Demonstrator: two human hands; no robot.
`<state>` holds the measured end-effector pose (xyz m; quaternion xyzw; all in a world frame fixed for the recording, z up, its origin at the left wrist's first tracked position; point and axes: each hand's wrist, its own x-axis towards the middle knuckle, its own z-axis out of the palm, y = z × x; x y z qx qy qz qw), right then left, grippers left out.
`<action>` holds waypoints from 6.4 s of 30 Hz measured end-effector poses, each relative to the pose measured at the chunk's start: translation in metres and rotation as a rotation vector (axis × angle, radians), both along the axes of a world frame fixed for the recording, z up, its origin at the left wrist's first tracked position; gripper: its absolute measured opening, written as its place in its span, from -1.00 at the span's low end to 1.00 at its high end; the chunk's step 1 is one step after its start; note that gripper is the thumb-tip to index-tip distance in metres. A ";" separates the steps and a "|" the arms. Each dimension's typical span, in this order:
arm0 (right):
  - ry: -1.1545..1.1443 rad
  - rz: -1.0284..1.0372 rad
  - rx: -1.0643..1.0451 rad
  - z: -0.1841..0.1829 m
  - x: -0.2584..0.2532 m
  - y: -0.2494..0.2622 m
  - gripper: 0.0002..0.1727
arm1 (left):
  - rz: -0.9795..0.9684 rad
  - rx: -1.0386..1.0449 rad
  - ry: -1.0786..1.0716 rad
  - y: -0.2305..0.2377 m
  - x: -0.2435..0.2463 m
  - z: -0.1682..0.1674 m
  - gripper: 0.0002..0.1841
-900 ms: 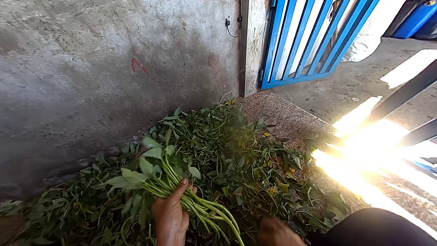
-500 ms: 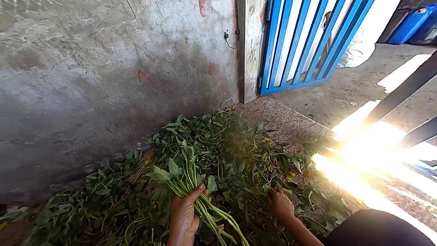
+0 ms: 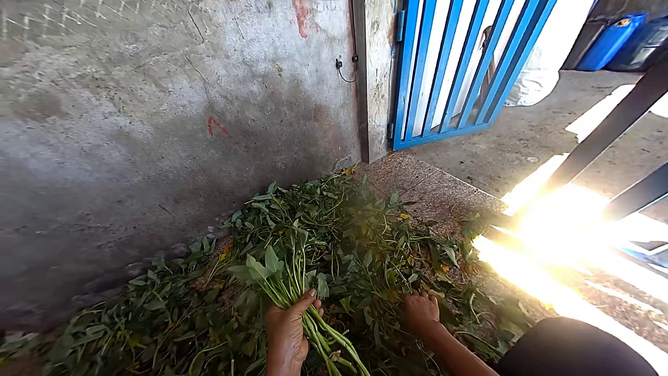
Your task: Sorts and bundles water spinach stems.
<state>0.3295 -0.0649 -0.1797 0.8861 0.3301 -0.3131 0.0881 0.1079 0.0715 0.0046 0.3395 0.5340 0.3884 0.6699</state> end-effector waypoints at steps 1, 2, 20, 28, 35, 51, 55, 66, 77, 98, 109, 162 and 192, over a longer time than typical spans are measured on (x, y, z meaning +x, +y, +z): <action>0.017 -0.023 -0.020 -0.001 0.003 -0.002 -0.56 | 0.008 -0.003 0.004 0.001 -0.001 0.001 -0.73; 0.020 -0.050 0.000 0.002 0.005 -0.002 -0.61 | 0.018 -0.002 0.006 0.001 -0.001 0.002 -0.73; 0.058 -0.334 1.166 0.059 -0.028 -0.004 -0.72 | 0.015 0.010 -0.010 0.002 0.008 -0.009 -0.68; 0.441 -0.138 1.598 0.093 -0.107 0.002 -0.85 | -0.081 -0.016 -0.033 -0.011 0.012 -0.013 -0.70; 0.141 -0.027 1.541 0.096 -0.120 0.003 -0.83 | -0.088 0.148 -0.207 -0.005 0.003 -0.007 -0.69; 0.981 -0.323 1.427 0.135 -0.115 0.028 -0.41 | -0.245 0.193 -0.110 -0.012 0.007 -0.007 -0.57; 0.676 -0.428 1.662 0.129 -0.131 0.035 -0.81 | -0.174 0.110 -0.112 -0.007 0.009 -0.007 -0.68; 0.211 0.366 0.486 0.116 -0.113 -0.034 -0.70 | 0.061 0.215 -0.048 0.010 -0.005 0.004 -0.73; 0.285 0.264 1.122 0.133 -0.114 0.011 -0.61 | -0.081 0.191 -0.046 -0.006 0.007 -0.006 -0.69; 0.351 -0.165 0.413 0.011 -0.060 0.042 -0.42 | 0.330 0.362 -0.050 0.017 -0.011 0.009 -0.72; 0.207 -0.197 0.214 -0.046 -0.017 0.053 -0.47 | 0.088 0.110 -0.092 0.017 -0.007 0.003 -0.81; 0.891 -0.413 1.339 0.118 -0.115 0.028 -0.35 | -0.321 0.308 0.098 -0.013 0.011 -0.014 -0.61; 1.034 0.163 0.959 0.123 -0.110 0.003 -0.52 | -0.147 0.132 -0.003 0.004 0.000 -0.006 -0.74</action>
